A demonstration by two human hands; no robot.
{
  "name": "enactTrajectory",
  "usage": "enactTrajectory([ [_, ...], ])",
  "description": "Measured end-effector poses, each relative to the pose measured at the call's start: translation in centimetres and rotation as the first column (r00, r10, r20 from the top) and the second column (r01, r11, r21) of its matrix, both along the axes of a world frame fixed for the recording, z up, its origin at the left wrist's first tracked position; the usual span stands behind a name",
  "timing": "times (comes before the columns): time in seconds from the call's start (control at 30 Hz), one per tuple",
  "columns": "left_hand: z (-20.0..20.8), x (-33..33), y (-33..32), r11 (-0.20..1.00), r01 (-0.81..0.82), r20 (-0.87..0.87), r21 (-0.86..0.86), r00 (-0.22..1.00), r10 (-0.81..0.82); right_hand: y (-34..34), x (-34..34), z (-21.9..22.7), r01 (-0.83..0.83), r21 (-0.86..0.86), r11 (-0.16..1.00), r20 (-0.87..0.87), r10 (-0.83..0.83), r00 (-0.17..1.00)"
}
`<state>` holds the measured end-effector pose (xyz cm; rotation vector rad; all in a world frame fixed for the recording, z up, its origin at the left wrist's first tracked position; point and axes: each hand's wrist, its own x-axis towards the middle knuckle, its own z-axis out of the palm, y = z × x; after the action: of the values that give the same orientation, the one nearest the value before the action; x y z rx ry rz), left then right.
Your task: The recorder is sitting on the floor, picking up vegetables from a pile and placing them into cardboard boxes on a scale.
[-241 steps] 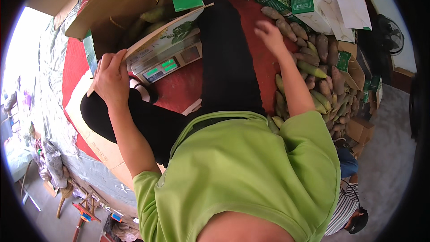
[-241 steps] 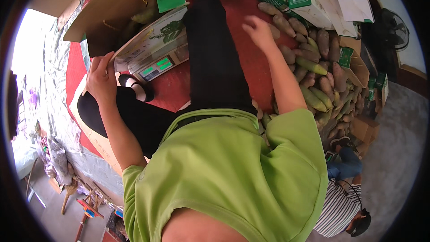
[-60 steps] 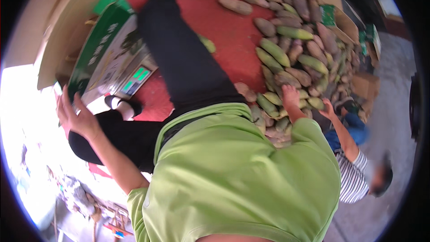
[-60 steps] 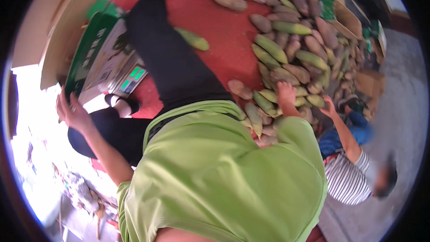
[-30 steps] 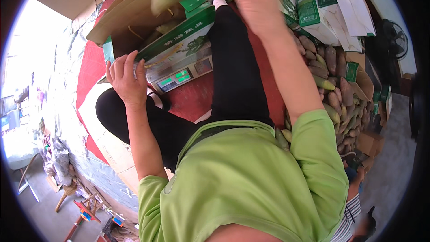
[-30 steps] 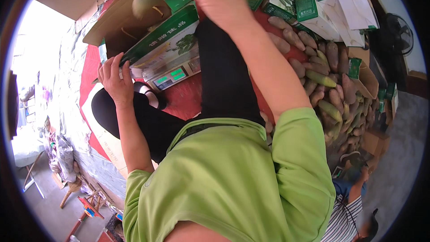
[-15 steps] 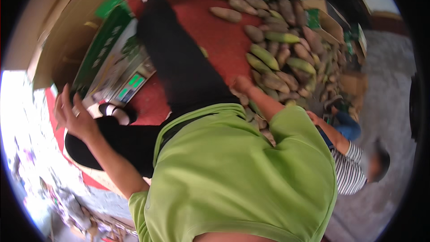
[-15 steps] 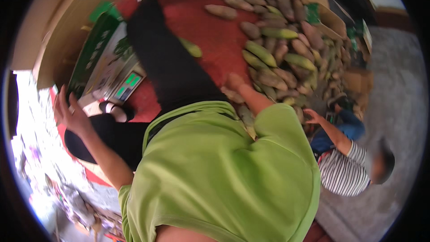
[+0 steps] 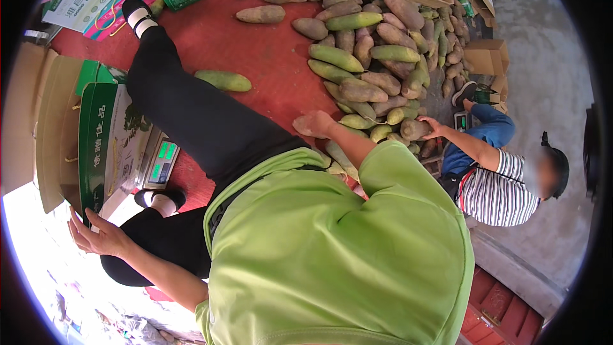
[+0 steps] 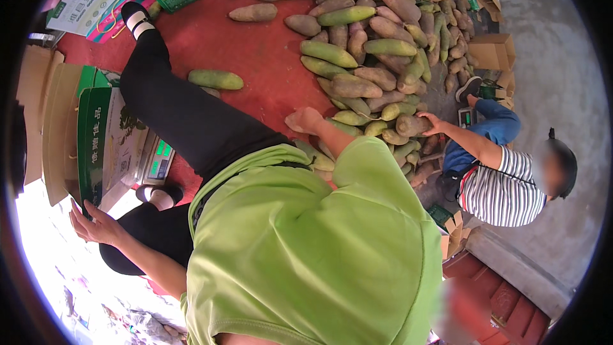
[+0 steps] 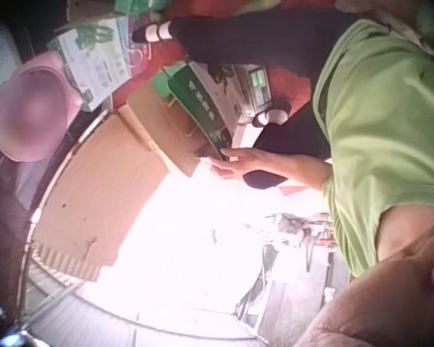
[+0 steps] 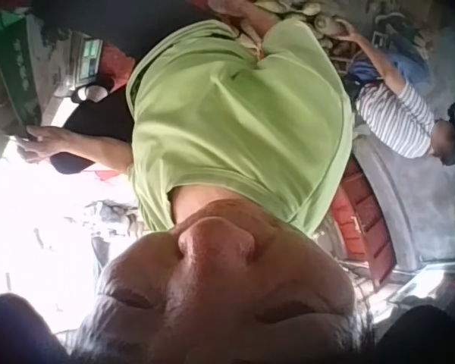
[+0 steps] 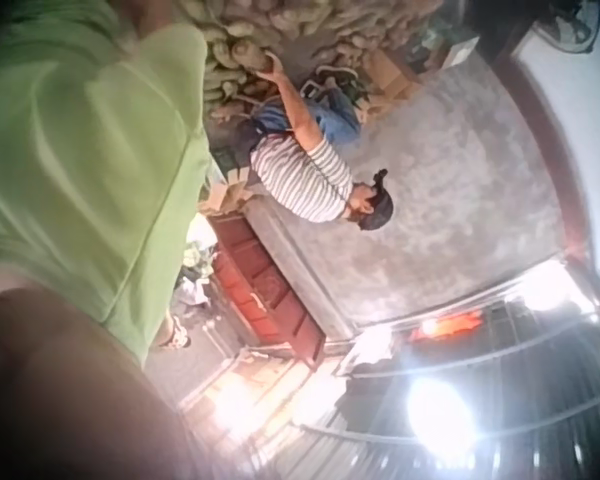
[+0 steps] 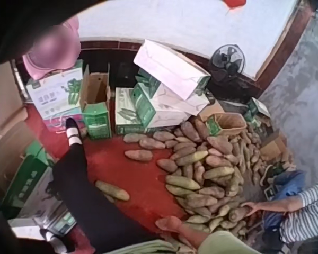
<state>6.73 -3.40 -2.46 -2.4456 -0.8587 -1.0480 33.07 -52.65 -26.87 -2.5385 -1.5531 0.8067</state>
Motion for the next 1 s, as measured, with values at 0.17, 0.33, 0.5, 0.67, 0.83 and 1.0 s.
enactTrajectory([
  [0.17, 1.4, 0.2, -0.3, 1.0, 0.026, -0.003, 0.004, 1.0, -0.026, -2.5, 1.2, -3.4, 0.751, -0.164, 0.639, -0.359, -0.748, 0.558],
  [0.33, 1.4, 1.4, -2.1, 0.997, -0.041, 0.05, -0.061, 0.998, 0.044, -1.2, 0.1, -1.4, -0.058, -0.247, 0.967, -0.051, 0.047, 0.998],
  [0.5, 2.0, -0.7, -1.8, 0.986, -0.117, 0.116, -0.117, 0.985, 0.131, -2.0, -0.1, -2.0, 0.306, -0.206, 0.929, -0.354, -0.363, 0.862],
  [0.67, 3.5, -2.5, -0.8, 0.939, -0.148, 0.245, -0.311, 0.942, 0.23, 0.0, 4.8, -2.6, 0.705, -0.111, 0.701, -0.635, -0.595, 0.492],
  [0.83, 5.6, -5.1, 1.6, 0.705, 0.073, 0.438, -0.705, 0.827, 0.352, 9.6, 9.3, 8.6, 0.91, 0.023, 0.413, -0.706, -0.638, 0.307],
  [1.0, 7.2, -6.1, 4.7, 0.3, 0.054, 0.208, -0.952, 0.833, 0.512, 19.6, 12.3, 20.3, 0.761, 0.399, 0.512, -0.704, -0.361, 0.612],
])
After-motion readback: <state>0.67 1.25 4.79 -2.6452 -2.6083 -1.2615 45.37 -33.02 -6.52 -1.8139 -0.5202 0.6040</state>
